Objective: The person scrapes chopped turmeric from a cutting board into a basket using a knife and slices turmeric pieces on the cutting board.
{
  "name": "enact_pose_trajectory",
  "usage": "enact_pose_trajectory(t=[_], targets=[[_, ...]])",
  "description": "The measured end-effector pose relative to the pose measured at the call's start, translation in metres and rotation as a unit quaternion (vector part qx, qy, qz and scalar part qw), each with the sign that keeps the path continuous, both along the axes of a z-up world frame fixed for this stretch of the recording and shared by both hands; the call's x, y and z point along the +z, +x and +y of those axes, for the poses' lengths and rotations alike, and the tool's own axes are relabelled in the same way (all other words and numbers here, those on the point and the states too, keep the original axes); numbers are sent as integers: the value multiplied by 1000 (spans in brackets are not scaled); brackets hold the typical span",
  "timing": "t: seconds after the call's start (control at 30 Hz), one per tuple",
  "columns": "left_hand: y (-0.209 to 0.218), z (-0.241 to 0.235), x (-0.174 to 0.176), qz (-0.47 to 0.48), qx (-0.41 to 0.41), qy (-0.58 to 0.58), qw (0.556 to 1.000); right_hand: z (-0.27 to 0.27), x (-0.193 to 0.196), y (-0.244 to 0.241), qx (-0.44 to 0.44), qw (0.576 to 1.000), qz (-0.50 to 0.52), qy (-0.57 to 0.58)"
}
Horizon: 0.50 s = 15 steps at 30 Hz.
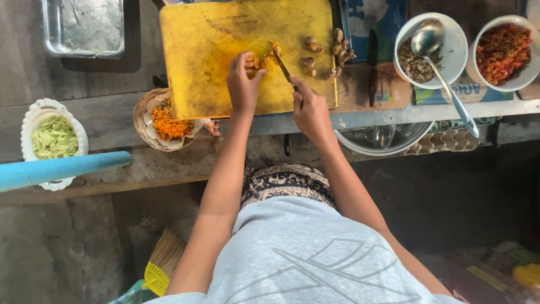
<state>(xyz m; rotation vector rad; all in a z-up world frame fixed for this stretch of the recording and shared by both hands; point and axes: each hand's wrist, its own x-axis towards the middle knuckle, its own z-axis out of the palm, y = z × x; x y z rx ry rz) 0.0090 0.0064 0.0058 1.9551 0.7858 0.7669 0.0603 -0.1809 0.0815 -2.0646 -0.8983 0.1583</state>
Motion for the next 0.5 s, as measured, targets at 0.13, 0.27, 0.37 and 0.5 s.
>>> enact_pose_trajectory(t=[0.13, 0.27, 0.37, 0.5], targets=[[6, -4, -14, -54, 16, 12, 998, 7, -3, -5, 13, 1000, -10, 1], [16, -9, -16, -58, 3, 52, 997, 5, 2, -3, -1, 1000, 3, -14], [22, -10, -13, -69, -10, 51, 996, -1, 2, 6, -23, 999, 10, -26], [31, -14, 0, -36, -7, 203, 978, -8, -7, 12, -18, 998, -51, 16]])
